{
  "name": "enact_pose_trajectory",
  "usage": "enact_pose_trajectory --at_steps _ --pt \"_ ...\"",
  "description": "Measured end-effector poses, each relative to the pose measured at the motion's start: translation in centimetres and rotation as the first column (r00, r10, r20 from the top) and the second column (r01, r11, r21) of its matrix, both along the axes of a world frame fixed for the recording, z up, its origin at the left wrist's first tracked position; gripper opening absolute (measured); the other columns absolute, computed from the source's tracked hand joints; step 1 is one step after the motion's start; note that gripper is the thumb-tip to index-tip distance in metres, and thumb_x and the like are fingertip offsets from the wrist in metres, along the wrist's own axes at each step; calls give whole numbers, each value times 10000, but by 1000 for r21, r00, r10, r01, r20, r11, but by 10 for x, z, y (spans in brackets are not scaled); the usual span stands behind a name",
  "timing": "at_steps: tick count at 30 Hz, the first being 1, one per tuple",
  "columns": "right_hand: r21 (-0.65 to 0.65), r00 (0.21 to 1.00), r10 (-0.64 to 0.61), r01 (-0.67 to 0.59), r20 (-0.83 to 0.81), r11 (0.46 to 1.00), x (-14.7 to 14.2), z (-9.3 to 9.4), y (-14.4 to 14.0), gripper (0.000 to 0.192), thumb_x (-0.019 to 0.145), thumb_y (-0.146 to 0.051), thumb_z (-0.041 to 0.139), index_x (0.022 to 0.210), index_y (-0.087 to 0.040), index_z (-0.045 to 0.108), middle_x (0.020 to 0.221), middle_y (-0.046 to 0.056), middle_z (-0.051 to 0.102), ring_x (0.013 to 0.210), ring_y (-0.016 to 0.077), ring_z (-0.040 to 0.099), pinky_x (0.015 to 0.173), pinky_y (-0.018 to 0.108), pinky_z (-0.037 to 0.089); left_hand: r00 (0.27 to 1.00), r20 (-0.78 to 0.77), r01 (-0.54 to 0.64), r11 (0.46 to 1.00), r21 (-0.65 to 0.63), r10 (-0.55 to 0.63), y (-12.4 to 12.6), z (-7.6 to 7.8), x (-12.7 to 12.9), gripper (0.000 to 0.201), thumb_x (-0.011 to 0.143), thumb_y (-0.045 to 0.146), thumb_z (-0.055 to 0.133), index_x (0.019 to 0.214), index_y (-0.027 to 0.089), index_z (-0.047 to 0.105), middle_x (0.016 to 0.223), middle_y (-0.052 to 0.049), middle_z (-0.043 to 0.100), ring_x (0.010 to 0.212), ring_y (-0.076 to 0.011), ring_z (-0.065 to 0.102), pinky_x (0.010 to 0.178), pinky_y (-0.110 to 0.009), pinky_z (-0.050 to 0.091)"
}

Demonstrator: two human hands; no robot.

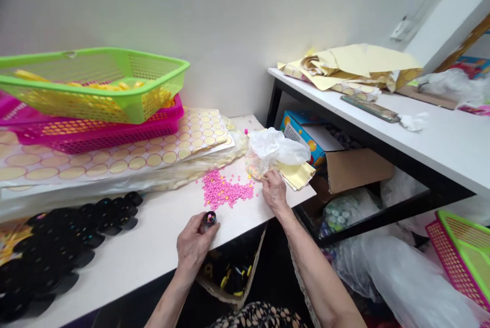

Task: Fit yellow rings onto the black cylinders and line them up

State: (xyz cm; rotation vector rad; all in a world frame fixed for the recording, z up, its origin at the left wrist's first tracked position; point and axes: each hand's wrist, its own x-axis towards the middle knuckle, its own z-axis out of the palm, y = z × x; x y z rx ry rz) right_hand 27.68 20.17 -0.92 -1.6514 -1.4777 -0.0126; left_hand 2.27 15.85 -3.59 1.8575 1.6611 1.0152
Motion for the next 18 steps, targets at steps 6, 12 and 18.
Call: enact_pose_trajectory --at_steps 6,12,18 --pt "3 979 20 -21 201 1000 -9 43 44 141 804 -152 441 761 -179 573 862 70 553 839 189 508 755 298 407 999 -36 4 1000 -11 -4 3 -2 -3 294 732 358 570 986 209 575 732 31 561 598 -119 526 609 -244 441" --pt "-151 872 -228 319 433 936 -1 77 99 595 616 -281 705 1146 -138 476 1293 194 396 1176 355 339 905 490 307 1000 -28 11 1000 -6 -11 1 -4 -4 266 748 342 557 976 206 572 710 34 550 576 -114 517 592 -239 442" --pt "-455 989 -80 129 126 881 50 57 102 254 644 -271 623 865 -147 603 867 91 634 856 248 586 725 328 431 999 -23 26 999 28 -25 1 -4 -3 251 773 324 539 989 198 571 742 17 572 571 -110 515 590 -236 445"
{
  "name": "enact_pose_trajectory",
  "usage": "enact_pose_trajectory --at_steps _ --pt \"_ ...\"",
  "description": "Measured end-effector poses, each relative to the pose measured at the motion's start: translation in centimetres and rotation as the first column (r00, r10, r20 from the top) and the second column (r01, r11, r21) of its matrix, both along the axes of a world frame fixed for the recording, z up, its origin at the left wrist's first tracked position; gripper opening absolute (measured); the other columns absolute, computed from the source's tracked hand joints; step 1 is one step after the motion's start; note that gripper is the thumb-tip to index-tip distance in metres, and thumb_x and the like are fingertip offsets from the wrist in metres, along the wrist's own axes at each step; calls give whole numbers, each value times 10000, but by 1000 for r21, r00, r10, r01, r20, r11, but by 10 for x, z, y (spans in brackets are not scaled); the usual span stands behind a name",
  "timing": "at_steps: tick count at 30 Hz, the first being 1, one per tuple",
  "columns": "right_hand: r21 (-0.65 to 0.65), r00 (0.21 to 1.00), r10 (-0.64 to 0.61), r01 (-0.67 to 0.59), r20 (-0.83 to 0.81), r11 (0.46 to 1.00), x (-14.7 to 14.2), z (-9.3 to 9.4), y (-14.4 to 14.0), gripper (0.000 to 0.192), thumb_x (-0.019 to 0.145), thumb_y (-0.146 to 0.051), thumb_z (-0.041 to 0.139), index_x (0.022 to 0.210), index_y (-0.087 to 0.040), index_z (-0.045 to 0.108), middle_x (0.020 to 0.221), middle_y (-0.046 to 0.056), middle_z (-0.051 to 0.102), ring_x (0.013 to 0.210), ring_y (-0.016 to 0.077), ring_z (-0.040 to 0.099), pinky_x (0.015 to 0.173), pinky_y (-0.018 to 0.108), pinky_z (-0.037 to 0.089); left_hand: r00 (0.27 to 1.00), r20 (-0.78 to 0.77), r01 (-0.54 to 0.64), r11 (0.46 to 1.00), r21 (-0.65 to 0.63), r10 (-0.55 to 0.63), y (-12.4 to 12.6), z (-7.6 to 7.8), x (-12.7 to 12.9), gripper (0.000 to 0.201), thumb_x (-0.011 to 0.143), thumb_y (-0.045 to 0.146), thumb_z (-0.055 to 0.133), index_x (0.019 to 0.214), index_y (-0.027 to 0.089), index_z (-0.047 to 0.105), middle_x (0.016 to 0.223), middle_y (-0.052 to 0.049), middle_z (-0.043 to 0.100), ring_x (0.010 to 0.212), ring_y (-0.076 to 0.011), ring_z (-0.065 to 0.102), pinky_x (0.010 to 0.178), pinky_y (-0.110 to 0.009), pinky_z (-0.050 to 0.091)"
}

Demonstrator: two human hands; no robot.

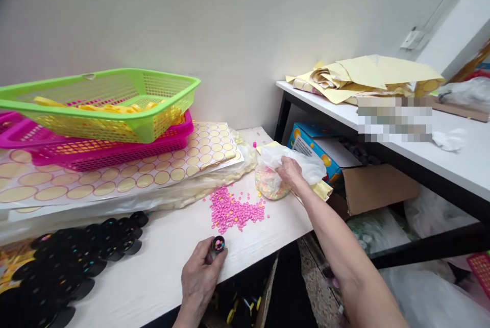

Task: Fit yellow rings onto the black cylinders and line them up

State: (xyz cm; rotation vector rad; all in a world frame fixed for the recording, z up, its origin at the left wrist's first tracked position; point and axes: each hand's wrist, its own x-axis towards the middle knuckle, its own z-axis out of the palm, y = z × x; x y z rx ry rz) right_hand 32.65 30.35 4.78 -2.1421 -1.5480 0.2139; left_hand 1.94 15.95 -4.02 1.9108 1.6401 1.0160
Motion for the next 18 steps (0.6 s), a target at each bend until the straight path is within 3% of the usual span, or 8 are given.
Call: enact_pose_trajectory --at_steps 1,3,6,8,10,12,15,18 --pt "33 998 33 -31 -56 999 7 -7 -6 192 673 -292 592 803 -153 612 806 64 641 812 227 594 704 310 439 1000 0 -4 1000 7 4 0 0 0 253 771 322 543 988 196 574 745 13 577 571 -111 518 587 -236 446" --pt "243 940 107 -27 -324 970 18 -23 -20 235 671 -350 597 774 -140 620 765 40 648 749 203 595 668 294 454 1000 4 -6 1000 28 6 0 -1 0 255 768 316 549 990 193 579 767 3 593 575 -113 526 585 -234 451" --pt "431 785 56 277 -617 859 31 -48 -36 349 582 -387 678 796 -117 621 771 43 651 678 175 584 645 301 470 1000 9 -6 998 58 5 0 -2 0 254 770 303 547 997 194 579 811 -9 614 579 -114 533 589 -235 457" --pt "453 707 -24 478 -706 753 39 -60 -41 405 548 -375 700 848 -115 616 821 53 650 680 166 584 658 309 478 1000 3 -2 998 66 2 0 -3 0 253 775 299 544 1001 190 578 832 -16 619 588 -116 537 594 -238 458" --pt "444 696 -104 557 -710 702 44 -65 -43 414 560 -368 683 878 -112 610 844 68 645 693 174 588 656 320 483 1000 -5 4 998 68 -3 0 -4 0 257 781 298 545 1008 183 574 853 -25 622 606 -120 542 605 -242 459" --pt "434 787 -217 522 -578 734 45 -64 -43 371 602 -365 644 866 -106 615 831 91 641 716 203 590 663 346 481 1000 -13 6 998 66 -5 -1 -6 0 262 784 297 549 1016 178 568 865 -29 620 616 -120 542 613 -244 458" --pt "440 935 -349 342 -69 830 33 -54 -40 388 677 -307 588 991 -79 596 957 178 617 867 292 570 745 442 448 1000 -18 9 998 64 -8 -1 -8 0 268 790 288 550 1034 180 557 872 -28 616 617 -118 532 618 -246 453" --pt "466 864 -253 24 435 884 5 -38 -38 443 768 -177 484 1200 -78 488 1217 239 486 1106 360 446 879 550 337 1000 -14 14 997 70 -13 -1 -8 0 259 796 282 546 1036 184 551 888 -29 613 629 -119 524 629 -248 447"
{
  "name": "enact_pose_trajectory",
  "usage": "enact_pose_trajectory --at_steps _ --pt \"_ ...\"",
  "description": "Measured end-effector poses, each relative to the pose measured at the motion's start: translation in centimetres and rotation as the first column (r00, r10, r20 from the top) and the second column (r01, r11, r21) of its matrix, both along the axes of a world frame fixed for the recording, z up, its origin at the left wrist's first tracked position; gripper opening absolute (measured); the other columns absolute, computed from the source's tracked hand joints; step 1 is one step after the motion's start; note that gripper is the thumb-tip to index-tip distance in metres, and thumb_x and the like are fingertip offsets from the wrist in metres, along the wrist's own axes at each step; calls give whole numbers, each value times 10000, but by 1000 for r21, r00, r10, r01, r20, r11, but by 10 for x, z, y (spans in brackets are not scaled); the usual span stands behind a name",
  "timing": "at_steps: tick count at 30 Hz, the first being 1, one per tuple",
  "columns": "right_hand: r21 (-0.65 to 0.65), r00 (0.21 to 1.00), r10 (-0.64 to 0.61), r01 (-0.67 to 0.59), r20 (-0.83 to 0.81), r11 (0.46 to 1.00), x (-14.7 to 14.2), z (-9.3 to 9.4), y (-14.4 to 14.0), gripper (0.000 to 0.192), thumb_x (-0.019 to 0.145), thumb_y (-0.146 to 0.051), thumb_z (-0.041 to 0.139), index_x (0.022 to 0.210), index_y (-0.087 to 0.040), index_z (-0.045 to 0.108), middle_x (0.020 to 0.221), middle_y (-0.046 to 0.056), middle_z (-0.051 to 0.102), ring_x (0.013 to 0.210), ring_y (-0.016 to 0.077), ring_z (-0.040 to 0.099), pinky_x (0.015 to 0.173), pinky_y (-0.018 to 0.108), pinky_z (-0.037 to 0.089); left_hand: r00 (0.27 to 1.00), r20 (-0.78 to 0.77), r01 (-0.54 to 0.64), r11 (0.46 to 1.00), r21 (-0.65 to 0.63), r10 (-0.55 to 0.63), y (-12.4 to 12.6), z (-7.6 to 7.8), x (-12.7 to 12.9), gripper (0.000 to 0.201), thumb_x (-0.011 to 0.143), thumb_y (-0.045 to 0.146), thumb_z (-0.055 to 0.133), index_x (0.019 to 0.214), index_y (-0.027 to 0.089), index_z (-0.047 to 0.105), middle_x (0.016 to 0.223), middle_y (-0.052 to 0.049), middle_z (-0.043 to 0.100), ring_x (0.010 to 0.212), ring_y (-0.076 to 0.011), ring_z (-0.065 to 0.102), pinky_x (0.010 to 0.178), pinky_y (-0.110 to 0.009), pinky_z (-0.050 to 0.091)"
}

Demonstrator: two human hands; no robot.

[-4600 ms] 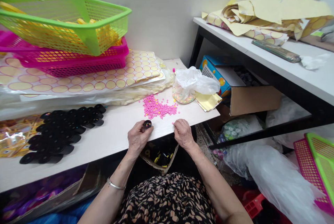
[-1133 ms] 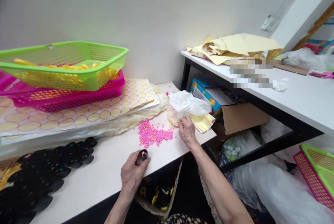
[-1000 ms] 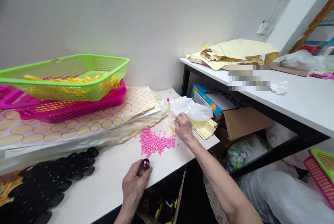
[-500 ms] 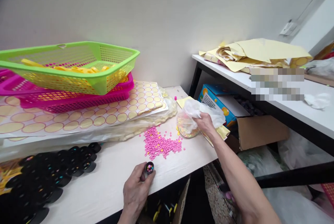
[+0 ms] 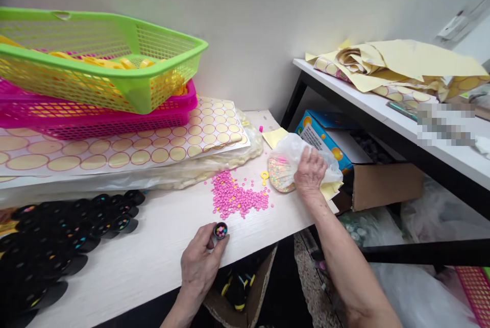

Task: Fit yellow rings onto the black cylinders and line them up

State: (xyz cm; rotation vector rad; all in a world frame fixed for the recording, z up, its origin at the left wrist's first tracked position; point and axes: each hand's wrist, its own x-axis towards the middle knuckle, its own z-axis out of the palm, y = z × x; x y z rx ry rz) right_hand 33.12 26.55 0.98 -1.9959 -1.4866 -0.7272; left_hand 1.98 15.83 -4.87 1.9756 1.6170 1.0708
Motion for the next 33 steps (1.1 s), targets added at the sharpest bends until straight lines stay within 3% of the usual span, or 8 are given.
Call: enact_pose_trajectory --at_steps 3,6,8,12,19,27,31,33 --pt "-213 867 405 -354 290 911 -35 15 1 401 819 -124 402 1208 -161 492 1295 152 447 1232 317 321 986 554 215 1000 -5 1 1000 -14 -1 0 2 1 247 794 279 548 1024 190 553 893 -26 611 625 -116 516 632 -250 440" --pt "-591 660 721 -502 210 632 -62 22 6 315 818 -123 400 1079 -171 570 1195 114 520 1193 265 350 984 449 261 1000 -4 5 999 -48 -5 -1 6 1 239 796 276 539 1020 195 550 871 -20 604 636 -119 513 640 -251 430" --pt "-746 659 745 -443 105 498 -70 21 11 253 795 -112 416 952 -141 613 1032 131 582 1079 264 420 924 412 309 1000 9 12 998 -68 -12 -2 9 2 231 798 277 531 1014 198 548 859 -17 596 654 -123 516 650 -251 425" --pt "-842 712 702 -373 10 390 -68 16 22 212 734 -69 457 838 -133 630 846 130 603 911 250 469 848 370 330 999 34 21 996 -84 -18 -4 13 3 221 790 279 531 995 202 555 855 -13 588 668 -123 516 655 -248 414" --pt "-812 769 637 -404 -52 422 -60 21 30 160 742 -141 482 824 -146 619 916 112 582 886 224 476 808 323 328 999 48 13 995 -97 -9 -5 14 3 231 775 271 548 993 195 566 869 -7 588 657 -109 517 634 -227 400" --pt "-282 754 529 -644 -390 711 -80 28 0 243 711 -240 532 927 -142 585 860 59 592 833 183 520 789 297 395 998 54 21 993 -114 -15 -7 19 4 203 763 252 561 956 193 582 834 -5 583 654 -106 513 625 -224 392" --pt "-145 451 629 -867 -633 476 -122 35 -48 146 699 -248 557 825 -178 586 764 7 588 723 142 535 704 269 430 997 68 27 992 -122 -19 -7 21 5 205 765 262 566 959 201 586 828 -4 576 654 -106 502 629 -224 386" --pt "-179 412 673 -903 -614 390 -140 34 -66 145 687 -207 564 823 -182 605 780 13 602 744 148 531 707 274 423 997 78 31 992 -124 -22 -7 21 6 212 760 242 563 968 205 588 826 -3 575 659 -107 504 624 -221 383"
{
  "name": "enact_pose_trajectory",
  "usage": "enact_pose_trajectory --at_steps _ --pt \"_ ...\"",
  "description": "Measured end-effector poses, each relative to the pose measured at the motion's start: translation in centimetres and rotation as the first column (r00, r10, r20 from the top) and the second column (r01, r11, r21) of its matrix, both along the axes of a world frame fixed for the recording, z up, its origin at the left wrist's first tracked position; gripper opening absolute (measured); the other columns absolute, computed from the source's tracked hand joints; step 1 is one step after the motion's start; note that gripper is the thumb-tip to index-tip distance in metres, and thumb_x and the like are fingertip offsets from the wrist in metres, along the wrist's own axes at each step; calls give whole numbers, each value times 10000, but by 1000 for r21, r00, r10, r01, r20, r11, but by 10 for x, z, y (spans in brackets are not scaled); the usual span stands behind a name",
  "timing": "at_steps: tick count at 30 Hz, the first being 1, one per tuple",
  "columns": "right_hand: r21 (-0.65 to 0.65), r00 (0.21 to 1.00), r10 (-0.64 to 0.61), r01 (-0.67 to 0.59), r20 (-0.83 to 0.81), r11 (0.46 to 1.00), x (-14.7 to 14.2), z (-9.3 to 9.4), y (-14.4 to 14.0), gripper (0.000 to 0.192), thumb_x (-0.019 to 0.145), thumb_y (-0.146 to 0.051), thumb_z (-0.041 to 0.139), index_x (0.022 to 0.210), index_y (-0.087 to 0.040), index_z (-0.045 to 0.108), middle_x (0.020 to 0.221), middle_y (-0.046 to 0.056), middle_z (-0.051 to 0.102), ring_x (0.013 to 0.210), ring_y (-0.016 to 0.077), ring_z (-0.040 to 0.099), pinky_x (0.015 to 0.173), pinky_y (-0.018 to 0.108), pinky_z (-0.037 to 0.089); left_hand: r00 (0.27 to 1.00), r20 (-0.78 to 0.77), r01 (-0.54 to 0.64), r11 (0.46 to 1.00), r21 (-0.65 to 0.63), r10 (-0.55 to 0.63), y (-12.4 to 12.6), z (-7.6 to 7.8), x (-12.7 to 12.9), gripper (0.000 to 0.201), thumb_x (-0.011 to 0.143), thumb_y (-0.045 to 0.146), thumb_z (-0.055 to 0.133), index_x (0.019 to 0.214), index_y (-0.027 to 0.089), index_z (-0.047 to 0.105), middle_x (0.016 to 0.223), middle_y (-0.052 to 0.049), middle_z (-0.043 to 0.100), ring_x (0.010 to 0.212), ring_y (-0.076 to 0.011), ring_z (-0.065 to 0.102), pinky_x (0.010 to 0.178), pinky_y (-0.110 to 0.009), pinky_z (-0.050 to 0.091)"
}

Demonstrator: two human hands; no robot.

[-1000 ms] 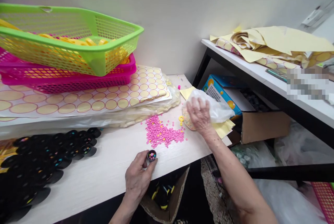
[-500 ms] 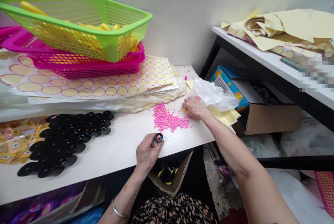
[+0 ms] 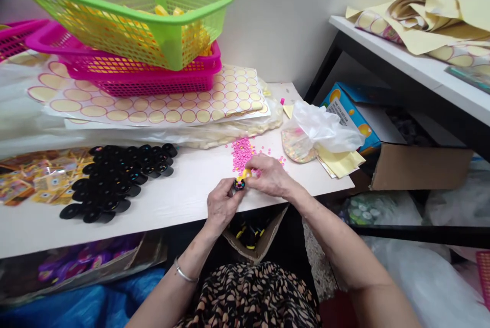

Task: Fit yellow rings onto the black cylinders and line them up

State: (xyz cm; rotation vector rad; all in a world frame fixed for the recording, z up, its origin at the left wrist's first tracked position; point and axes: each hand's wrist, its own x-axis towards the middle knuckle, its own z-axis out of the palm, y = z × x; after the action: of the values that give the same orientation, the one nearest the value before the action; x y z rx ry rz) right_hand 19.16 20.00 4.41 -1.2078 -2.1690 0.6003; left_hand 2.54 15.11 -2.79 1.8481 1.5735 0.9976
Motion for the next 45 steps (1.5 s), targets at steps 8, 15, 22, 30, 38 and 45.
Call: enact_pose_trajectory --at_steps 8,15,22,30,38,45 --pt "58 949 64 -86 308 995 -23 -15 -13 125 740 -181 527 811 -176 630 829 54 604 820 190 504 741 299 390 998 63 16 1000 -16 -15 -1 -1 0 136 746 180 547 865 201 609 846 -10 598 775 -132 555 682 -230 411" --pt "16 943 65 -75 326 997 -30 -15 -20 108 793 -197 488 799 -182 594 819 36 562 797 159 499 704 254 373 980 195 -35 999 -40 42 2 -6 -2 195 704 183 595 898 185 612 818 -2 601 677 -104 541 624 -215 427" --pt "-34 959 46 -37 279 999 -33 -17 -24 87 811 -201 479 770 -177 552 795 10 510 680 115 473 612 223 347 965 260 -11 998 -56 26 4 -10 -4 151 704 167 585 849 176 627 805 -8 618 693 -113 552 652 -229 443" --pt "-65 953 103 -88 286 994 -35 -18 -27 94 827 -171 462 823 -162 555 817 22 496 696 120 470 639 234 356 923 381 101 987 -124 -46 8 -2 -16 326 597 58 544 881 160 666 879 -27 657 795 -143 597 706 -235 467" --pt "-104 985 66 -50 159 993 -36 -18 -30 84 854 -181 473 822 -172 551 811 21 490 716 125 475 637 241 362 762 642 163 935 -315 84 17 15 -21 182 700 236 566 736 105 687 688 -36 652 615 -114 555 587 -222 438" --pt "-234 958 -85 20 -273 972 -35 -42 -27 120 776 -283 609 838 -186 643 747 5 522 718 131 501 655 255 404 854 512 36 969 -246 98 20 8 -8 279 742 377 575 664 126 667 616 -15 605 606 -114 533 561 -213 403"
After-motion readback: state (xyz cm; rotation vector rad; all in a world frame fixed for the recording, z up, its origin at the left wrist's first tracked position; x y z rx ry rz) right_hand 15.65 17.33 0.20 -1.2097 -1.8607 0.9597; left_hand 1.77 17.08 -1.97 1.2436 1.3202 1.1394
